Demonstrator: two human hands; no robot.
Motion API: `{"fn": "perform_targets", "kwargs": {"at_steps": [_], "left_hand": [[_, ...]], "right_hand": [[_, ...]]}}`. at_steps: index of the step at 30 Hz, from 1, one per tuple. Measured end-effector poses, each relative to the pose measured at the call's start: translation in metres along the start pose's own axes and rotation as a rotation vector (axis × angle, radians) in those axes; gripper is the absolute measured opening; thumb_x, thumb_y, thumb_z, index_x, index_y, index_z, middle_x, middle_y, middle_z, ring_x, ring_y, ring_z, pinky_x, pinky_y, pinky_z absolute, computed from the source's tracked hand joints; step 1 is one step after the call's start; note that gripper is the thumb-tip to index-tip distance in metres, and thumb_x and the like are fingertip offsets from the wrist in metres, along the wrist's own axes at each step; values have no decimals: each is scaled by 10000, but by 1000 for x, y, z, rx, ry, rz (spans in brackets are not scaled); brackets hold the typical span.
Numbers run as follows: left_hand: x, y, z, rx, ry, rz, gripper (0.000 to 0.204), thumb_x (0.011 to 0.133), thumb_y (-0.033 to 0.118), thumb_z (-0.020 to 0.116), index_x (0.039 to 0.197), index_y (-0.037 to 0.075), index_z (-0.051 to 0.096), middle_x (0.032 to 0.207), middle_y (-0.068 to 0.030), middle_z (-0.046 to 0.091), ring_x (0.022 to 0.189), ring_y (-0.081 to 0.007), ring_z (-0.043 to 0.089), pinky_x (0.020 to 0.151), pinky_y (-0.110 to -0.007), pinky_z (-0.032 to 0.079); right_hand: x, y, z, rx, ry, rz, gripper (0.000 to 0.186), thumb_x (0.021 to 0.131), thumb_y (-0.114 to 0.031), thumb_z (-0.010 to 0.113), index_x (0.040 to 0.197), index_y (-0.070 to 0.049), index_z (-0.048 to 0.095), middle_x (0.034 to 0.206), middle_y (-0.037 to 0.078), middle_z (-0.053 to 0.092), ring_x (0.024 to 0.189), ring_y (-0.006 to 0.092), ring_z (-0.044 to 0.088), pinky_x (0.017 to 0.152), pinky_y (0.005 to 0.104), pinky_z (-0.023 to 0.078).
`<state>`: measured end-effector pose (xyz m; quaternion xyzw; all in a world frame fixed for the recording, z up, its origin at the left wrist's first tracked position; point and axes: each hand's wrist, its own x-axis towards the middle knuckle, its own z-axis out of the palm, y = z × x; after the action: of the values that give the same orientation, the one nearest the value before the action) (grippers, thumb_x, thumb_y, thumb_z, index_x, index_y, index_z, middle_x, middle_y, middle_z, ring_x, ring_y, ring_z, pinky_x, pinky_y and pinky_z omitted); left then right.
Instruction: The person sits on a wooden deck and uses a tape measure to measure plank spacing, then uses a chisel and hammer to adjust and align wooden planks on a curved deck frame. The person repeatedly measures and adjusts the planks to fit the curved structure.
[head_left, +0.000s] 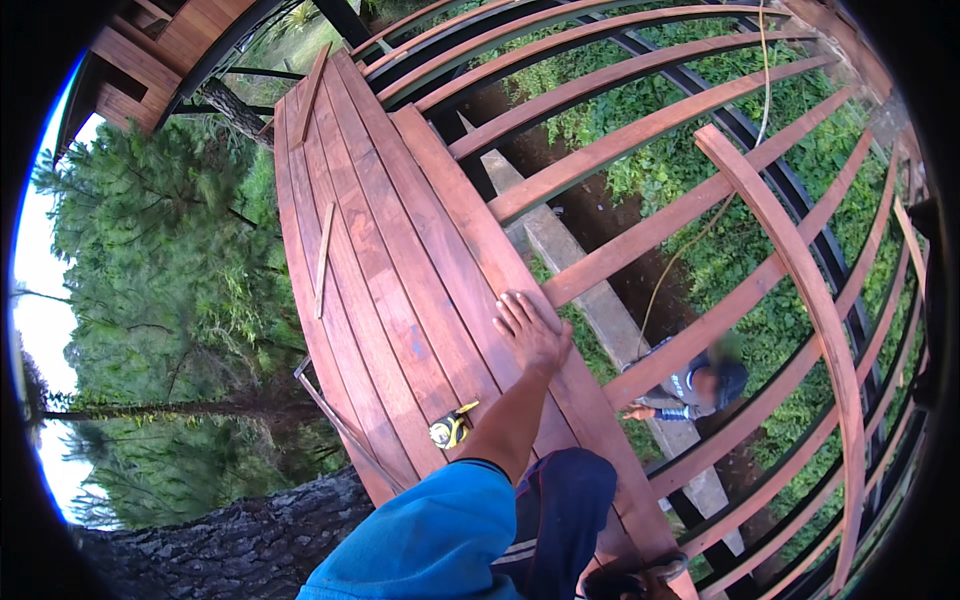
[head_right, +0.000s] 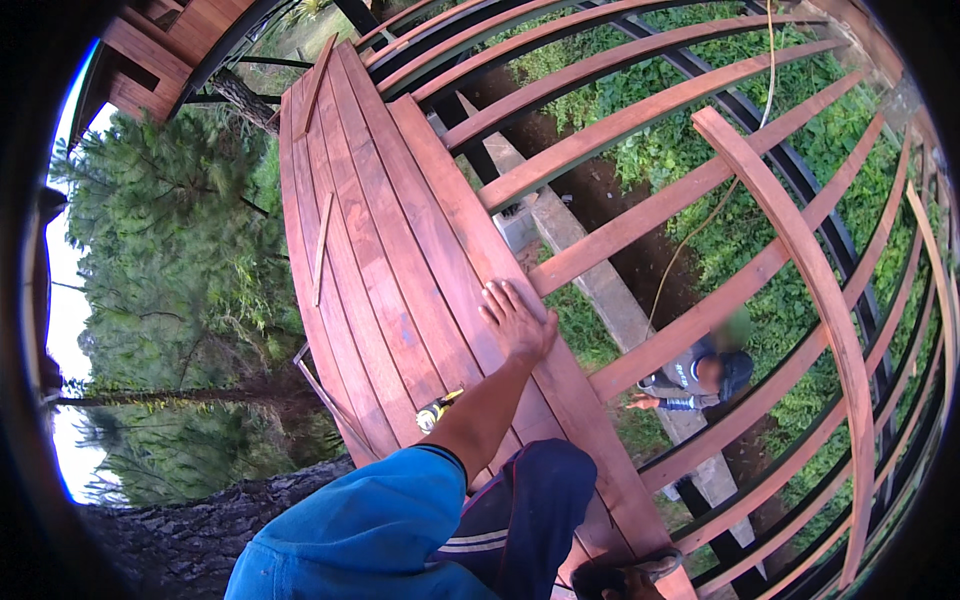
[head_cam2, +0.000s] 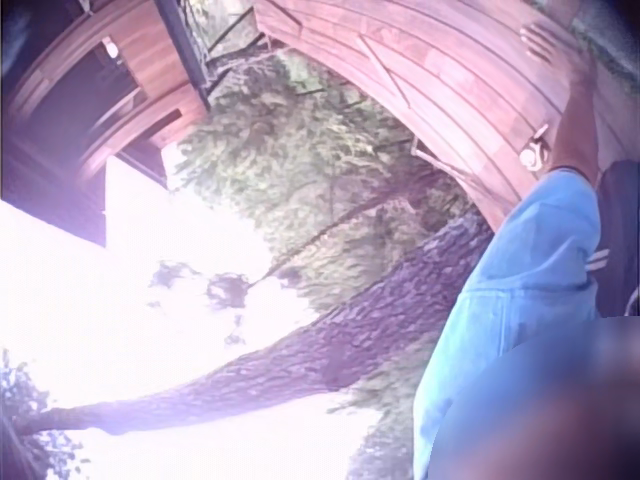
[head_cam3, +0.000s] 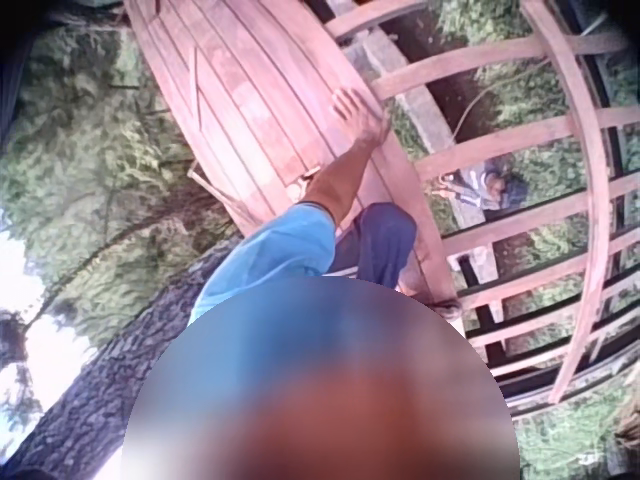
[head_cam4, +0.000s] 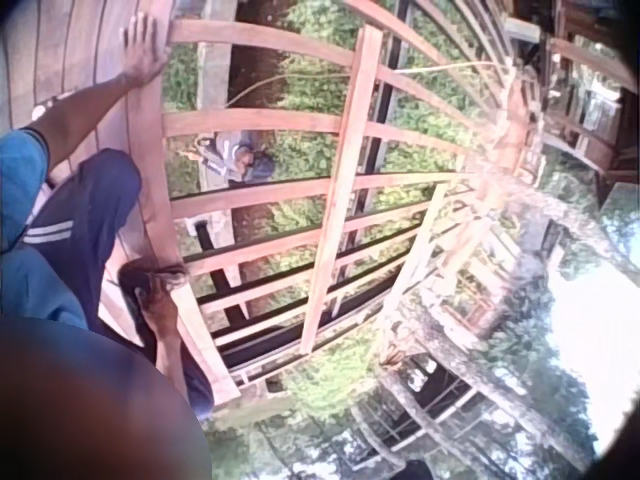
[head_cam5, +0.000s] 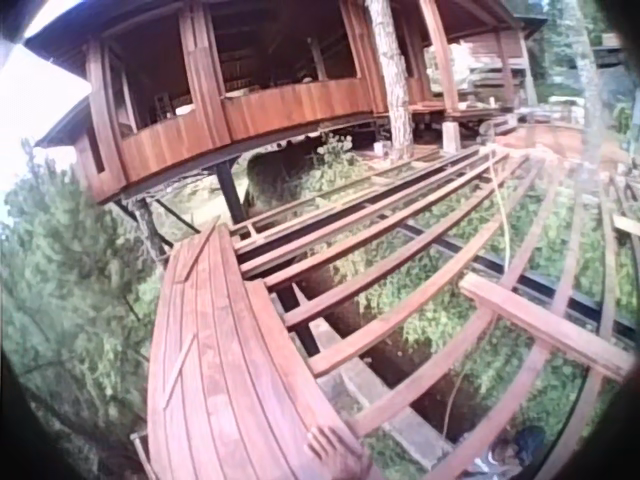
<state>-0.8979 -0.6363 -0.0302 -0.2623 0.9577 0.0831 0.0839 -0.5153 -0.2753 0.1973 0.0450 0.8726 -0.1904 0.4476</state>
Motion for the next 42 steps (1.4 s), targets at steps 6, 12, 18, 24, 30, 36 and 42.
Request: {"fn": "perform_targets", "kwargs": {"at_steps": [6, 12, 18, 24, 30, 36, 42], "left_hand": [[-1, -1, 0, -23, 36, 7, 1195, 913, 688, 595, 1683, -67, 81, 1763, -300, 40, 1649, -442, -6, 1318, -586, 16], [8, -7, 29, 98, 119, 45, 1209, 915, 715, 580, 1679, -77, 78, 1756, -319, 48, 1643, -460, 17, 1314, -595, 38], [14, -8, 39, 172, 116, 49, 1226, 930, 795, 495, 1681, -74, 66, 1754, -325, 55, 1644, -458, 27, 1302, -623, 76], [14, -7, 34, 200, 115, 44, 1238, 921, 812, 492, 1683, -70, 72, 1754, -325, 57, 1644, -462, 23, 1298, -629, 91], [13, -7, 35, 197, 109, 42, 1222, 930, 794, 491, 1683, -69, 64, 1756, -321, 42, 1644, -459, 25, 1299, -626, 92], [9, -3, 23, 199, 72, 20, 1220, 939, 789, 483, 1683, -70, 38, 1755, -326, 23, 1645, -455, 12, 1306, -617, 73], [9, 1, 20, 210, 54, 5, 1233, 930, 798, 497, 1685, -65, 43, 1761, -314, 22, 1650, -442, -2, 1307, -615, 71]], "right_hand": [[5, 9, 8, 3, 83, -119, 604, 1000, -482, 653, 1483, -134, 548, 1299, 267, 670, 1096, 489, 686, 896, 557, 576], [-4, -8, -4, 98, 9, 41, 601, 937, -370, 757, 1448, -125, 555, 1281, 190, 707, 1153, 404, 700, 925, 517, 591], [-6, -15, -7, 29, -13, 83, 591, 974, -404, 718, 1464, -126, 537, 1278, 187, 692, 1140, 403, 703, 934, 503, 593], [-6, -15, -7, 51, -38, 125, 592, 992, -408, 702, 1480, -127, 521, 1314, 190, 675, 1148, 413, 700, 945, 497, 592], [-8, -17, -4, 54, -28, 110, 576, 992, -398, 703, 1470, -125, 532, 1303, 192, 678, 1139, 414, 701, 933, 502, 591], [-3, -24, -17, 51, 14, 109, 574, 985, -395, 715, 1458, -116, 546, 1299, 194, 680, 1165, 410, 692, 946, 504, 584], [0, -21, -17, 58, 25, 88, 570, 990, -411, 708, 1444, -101, 561, 1294, 192, 689, 1177, 407, 686, 956, 506, 576]]}}
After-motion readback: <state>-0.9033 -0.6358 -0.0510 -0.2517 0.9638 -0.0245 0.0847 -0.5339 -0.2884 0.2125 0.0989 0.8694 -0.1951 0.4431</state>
